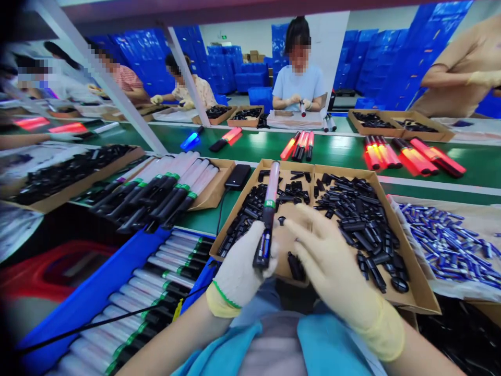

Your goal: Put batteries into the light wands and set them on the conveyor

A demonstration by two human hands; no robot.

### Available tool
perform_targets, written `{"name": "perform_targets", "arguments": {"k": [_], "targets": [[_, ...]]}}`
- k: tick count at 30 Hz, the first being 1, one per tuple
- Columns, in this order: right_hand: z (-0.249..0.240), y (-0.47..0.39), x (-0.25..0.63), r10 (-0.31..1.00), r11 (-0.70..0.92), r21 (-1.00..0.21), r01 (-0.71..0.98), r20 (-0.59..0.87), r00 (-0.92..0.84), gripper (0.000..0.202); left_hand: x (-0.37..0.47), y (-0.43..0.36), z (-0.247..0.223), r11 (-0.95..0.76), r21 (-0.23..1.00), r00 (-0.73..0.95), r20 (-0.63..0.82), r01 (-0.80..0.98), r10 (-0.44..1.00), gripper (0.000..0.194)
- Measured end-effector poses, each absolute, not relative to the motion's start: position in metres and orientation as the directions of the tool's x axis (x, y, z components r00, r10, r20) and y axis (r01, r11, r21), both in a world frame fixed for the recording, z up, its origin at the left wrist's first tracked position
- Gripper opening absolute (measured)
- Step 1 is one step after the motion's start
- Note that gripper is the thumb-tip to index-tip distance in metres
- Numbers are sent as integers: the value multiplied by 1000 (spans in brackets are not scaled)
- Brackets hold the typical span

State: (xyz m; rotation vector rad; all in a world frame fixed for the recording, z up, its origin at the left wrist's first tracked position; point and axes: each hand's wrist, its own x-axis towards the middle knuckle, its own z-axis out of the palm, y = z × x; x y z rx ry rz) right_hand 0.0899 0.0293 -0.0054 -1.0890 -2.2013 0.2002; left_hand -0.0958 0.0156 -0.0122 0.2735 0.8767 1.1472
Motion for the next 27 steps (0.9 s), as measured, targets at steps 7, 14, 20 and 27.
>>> {"name": "perform_targets", "arguments": {"k": [7, 14, 20, 27], "targets": [[-35, 63, 76, 746, 664, -59, 745, -13, -666, 16, -116, 22, -4, 306, 623, 54, -389, -720, 920, 39], [-47, 58, 59, 747, 646, -249, 722, 11, -665, 14, -106, 16, -6, 399, 604, 137, -432, -690, 891, 34], [14, 47, 85, 957, 291, -849, 441, 254, -142, 14, -88, 14, -12, 450, 630, 270, -365, -633, 891, 43], [23, 18, 77, 952, 227, -958, 175, 180, -248, 13, -66, 10, -15, 472, 660, 217, -433, -585, 875, 39]]}}
